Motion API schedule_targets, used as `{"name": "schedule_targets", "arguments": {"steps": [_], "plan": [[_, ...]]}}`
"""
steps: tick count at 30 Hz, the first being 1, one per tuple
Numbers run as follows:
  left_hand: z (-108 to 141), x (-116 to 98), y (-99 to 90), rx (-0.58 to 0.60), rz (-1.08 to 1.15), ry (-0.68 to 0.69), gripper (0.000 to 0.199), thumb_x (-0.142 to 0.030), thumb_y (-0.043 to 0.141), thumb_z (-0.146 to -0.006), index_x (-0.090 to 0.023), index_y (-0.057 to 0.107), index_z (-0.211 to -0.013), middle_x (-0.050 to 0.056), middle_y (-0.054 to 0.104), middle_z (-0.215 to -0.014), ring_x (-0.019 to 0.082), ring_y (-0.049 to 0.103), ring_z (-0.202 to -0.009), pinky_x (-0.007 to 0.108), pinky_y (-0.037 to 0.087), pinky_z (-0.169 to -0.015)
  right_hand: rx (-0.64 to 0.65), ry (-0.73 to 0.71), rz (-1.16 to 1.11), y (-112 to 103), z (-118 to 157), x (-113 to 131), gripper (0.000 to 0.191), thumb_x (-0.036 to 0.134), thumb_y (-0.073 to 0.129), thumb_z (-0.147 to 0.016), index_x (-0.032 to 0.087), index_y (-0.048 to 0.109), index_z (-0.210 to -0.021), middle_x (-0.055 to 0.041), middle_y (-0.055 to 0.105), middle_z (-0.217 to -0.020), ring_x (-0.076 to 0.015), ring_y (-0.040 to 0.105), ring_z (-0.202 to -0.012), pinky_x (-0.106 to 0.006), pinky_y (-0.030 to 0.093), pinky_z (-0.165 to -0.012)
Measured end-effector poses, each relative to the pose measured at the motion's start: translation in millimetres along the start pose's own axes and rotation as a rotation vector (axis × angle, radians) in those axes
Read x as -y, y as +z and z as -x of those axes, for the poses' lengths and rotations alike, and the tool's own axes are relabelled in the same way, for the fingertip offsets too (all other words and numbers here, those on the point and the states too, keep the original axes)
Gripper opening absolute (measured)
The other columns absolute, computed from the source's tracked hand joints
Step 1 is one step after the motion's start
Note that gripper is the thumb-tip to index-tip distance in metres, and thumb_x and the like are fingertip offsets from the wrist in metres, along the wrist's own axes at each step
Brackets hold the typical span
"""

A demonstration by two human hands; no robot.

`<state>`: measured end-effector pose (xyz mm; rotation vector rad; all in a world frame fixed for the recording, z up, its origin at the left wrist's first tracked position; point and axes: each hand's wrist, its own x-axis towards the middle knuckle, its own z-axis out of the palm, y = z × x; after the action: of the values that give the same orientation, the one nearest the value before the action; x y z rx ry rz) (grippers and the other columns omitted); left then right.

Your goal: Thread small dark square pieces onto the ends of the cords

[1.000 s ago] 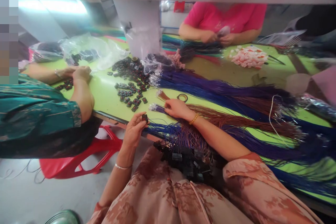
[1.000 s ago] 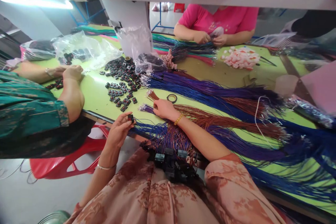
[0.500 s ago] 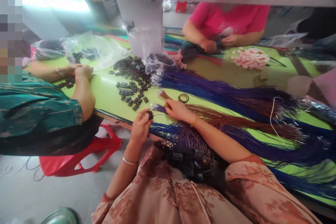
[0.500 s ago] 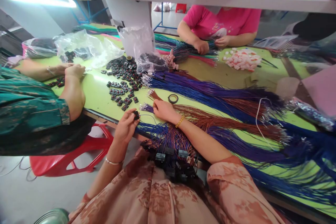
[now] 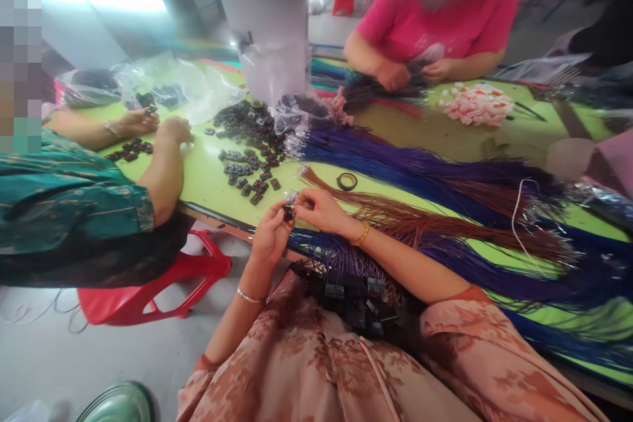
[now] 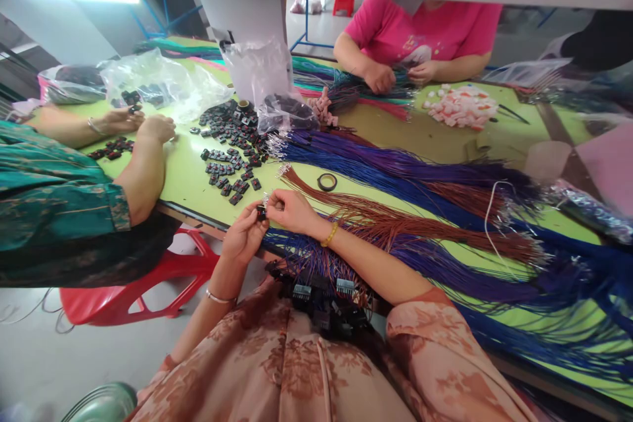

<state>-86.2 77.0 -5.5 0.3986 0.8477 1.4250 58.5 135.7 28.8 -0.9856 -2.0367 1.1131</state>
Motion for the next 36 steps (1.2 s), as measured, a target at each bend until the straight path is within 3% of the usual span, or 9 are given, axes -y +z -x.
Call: {"name": "schedule_targets", "arguments": {"steps": [6, 15, 22, 29, 36], "plan": [[-1.2, 4.2, -1.7, -0.001, 0.017, -0.027, 0.018, -0.017, 0.068, -0.077, -0.016, 0.064, -0.095, 0.003, 0.064, -0.084, 0.010, 0.060, -0.075, 0.022, 0.048, -0.070, -0.046, -0.075, 0.200, 1.7, 9.7, 1.6, 0.004, 0.017, 0.058, -0.070, 0.016, 0.057, -0.067, 0.0036, 0.054, -0.061, -0.0081, 0.040, -0.055, -0.021, 0.027, -0.054], [-0.7, 5.0, -2.8, 0.019, -0.028, -0.031, 0.020, -0.021, 0.070, -0.077, -0.015, 0.063, -0.096, 0.005, 0.064, -0.090, 0.013, 0.061, -0.081, 0.026, 0.048, -0.077, -0.024, -0.079, 0.315, 2.8, 12.2, 3.2, 0.002, 0.016, 0.059, -0.071, 0.017, 0.058, -0.069, 0.0002, 0.059, -0.066, -0.0108, 0.044, -0.058, -0.023, 0.029, -0.057], [-2.5, 9.1, -5.2, -0.003, -0.057, -0.009, 0.023, -0.024, 0.073, -0.074, -0.016, 0.064, -0.094, 0.003, 0.065, -0.084, 0.011, 0.060, -0.074, 0.024, 0.048, -0.071, -0.009, -0.150, 0.396, 5.0, 12.8, 0.0, 0.003, 0.015, 0.057, -0.074, 0.017, 0.057, -0.072, -0.0024, 0.062, -0.071, -0.0130, 0.048, -0.063, -0.024, 0.031, -0.060], [1.4, 23.2, 5.0, -0.144, -0.094, 0.128, 0.026, -0.027, 0.079, -0.068, -0.016, 0.061, -0.083, -0.001, 0.064, -0.078, 0.008, 0.059, -0.068, 0.022, 0.047, -0.068, 0.043, -0.208, 0.510, 3.2, 10.5, -8.5, 0.006, 0.020, 0.056, -0.081, 0.016, 0.058, -0.077, -0.0059, 0.062, -0.075, -0.0159, 0.049, -0.067, -0.027, 0.031, -0.062], [-0.1, 14.2, 7.7, -0.085, -0.125, 0.069, 0.022, -0.026, 0.078, -0.069, -0.014, 0.064, -0.081, 0.001, 0.065, -0.077, 0.009, 0.060, -0.068, 0.021, 0.048, -0.065, 0.099, -0.251, 0.546, 3.1, 10.6, -7.3, 0.009, 0.018, 0.052, -0.083, 0.015, 0.059, -0.079, -0.0073, 0.061, -0.077, -0.0161, 0.048, -0.068, -0.027, 0.032, -0.063]]}}
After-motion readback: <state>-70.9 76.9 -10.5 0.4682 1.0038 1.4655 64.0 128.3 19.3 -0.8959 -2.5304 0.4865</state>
